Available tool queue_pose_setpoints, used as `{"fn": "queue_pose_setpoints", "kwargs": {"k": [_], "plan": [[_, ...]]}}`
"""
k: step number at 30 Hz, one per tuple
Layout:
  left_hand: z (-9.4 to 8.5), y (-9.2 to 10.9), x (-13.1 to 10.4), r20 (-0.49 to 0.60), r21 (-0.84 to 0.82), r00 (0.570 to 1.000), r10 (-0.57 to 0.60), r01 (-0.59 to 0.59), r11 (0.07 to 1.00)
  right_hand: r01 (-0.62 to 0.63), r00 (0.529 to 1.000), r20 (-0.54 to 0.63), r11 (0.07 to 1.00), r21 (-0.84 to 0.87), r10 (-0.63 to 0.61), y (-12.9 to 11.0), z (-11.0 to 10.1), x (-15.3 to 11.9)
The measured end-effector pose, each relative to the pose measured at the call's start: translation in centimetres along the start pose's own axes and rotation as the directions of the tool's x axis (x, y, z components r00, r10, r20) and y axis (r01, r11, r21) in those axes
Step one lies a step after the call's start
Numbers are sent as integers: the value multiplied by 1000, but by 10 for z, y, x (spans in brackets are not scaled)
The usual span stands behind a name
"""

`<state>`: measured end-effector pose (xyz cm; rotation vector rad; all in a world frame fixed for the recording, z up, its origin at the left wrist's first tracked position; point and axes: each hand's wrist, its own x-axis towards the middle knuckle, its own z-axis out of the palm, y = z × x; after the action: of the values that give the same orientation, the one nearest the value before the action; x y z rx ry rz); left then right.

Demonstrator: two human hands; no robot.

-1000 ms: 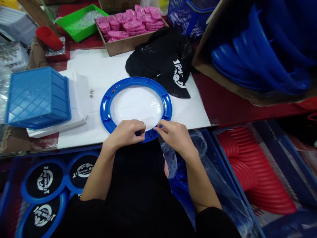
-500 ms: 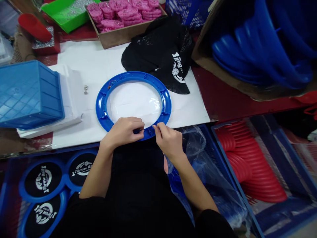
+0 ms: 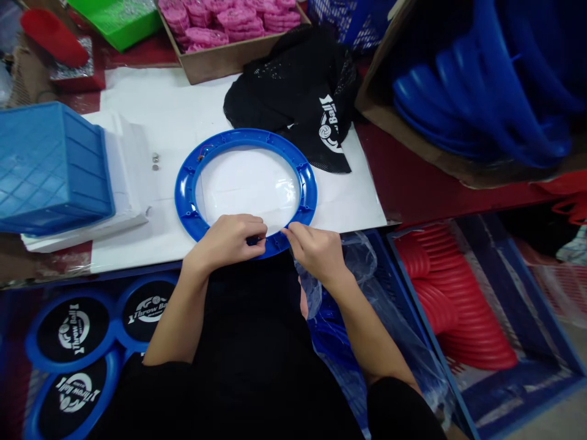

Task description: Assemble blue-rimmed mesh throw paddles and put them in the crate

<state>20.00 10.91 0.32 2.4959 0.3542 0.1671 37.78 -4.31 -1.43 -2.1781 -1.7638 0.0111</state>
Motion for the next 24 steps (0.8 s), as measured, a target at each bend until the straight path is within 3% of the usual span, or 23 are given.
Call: {"fn": "queue_pose_setpoints", "kwargs": {"k": [5,10,13,16,20,24], "plan": [[0,-1,0,13,-8,1000,25,-25,1000,-46,997,-61,992,-116,40,-12,4,-9],[3,-1,1,14,7,999,30,-31,1000,-211,977,-46,974,-80,208,-30,-1,-13],[3,0,1,10,9,1000,30,-30,1000,-327,940,77,942,-78,332,-38,-14,-7],[2,1,2,16,-3,1000,16,-16,1000,-358,903,232,932,-60,362,-39,-30,8],[1,1,5,36,-29,999,-5,6,1000,-263,871,398,957,-120,289,-33,-48,39],[0,-1,7,44,-66,999,-9,12,998,-98,805,560,975,-202,197,-30,-56,72]]}}
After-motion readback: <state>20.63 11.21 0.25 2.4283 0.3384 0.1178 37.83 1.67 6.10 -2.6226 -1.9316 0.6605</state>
